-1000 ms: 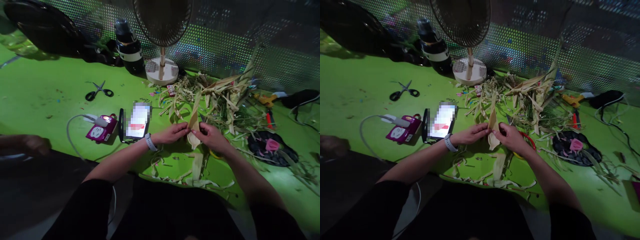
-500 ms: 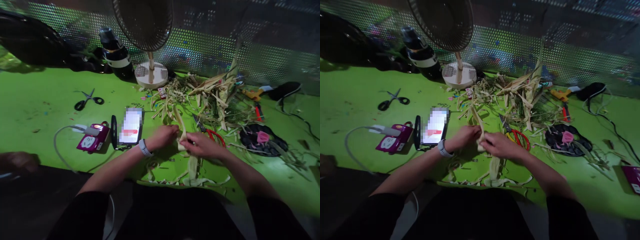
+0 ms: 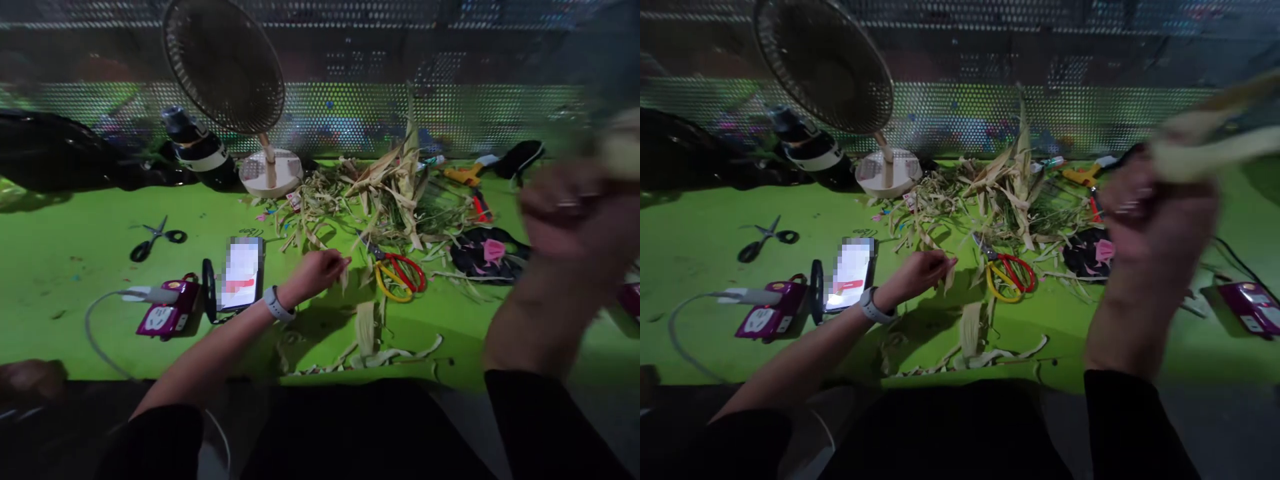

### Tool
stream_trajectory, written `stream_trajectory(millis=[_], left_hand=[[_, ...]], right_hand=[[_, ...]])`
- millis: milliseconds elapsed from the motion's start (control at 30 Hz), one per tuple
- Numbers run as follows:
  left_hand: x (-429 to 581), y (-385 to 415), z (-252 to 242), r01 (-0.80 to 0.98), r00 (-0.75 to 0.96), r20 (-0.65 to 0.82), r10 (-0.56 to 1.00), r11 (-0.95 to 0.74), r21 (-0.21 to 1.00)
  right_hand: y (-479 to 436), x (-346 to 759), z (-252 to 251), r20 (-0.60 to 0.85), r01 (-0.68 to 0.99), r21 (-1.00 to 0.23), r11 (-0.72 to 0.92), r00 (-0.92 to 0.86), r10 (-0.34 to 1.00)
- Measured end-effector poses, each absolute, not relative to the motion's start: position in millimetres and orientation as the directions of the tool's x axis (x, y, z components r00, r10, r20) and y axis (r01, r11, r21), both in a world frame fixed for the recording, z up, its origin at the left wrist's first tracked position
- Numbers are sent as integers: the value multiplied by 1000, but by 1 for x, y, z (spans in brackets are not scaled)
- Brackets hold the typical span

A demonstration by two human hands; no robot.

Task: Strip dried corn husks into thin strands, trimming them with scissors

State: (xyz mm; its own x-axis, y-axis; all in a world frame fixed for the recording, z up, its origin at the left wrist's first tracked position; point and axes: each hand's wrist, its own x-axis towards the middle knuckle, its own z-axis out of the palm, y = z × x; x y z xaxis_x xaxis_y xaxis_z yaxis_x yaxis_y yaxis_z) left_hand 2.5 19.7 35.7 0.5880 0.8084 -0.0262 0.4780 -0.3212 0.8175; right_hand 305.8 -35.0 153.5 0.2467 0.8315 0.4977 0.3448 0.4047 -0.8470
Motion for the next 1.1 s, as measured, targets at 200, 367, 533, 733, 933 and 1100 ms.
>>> stream_trajectory(millis=[200,367,533,733,933,1100], left_hand=[[42,30,51,129,629,-67,774,-18,992],[36,21,50,-158,533,-180,827,306,939],[27,6,44,-125,488,-118,865,203,971],[8,3,33,-16,604,-131,786,177,984],[-13,4,27,103,692,-192,696,168,980],[-31,7,29,160,698,-286,657,246,956]], right_hand=[[6,219,110,16,103,-994,21,-53,998],[13,201,77,-23,81,-997,-13,-126,992],[16,189,63,39,70,-996,46,-105,994],[20,185,55,-38,-60,-997,-39,-7,999],[29,192,48,-52,-84,-996,-43,113,992],[35,200,48,-80,-130,-990,-59,168,983]])
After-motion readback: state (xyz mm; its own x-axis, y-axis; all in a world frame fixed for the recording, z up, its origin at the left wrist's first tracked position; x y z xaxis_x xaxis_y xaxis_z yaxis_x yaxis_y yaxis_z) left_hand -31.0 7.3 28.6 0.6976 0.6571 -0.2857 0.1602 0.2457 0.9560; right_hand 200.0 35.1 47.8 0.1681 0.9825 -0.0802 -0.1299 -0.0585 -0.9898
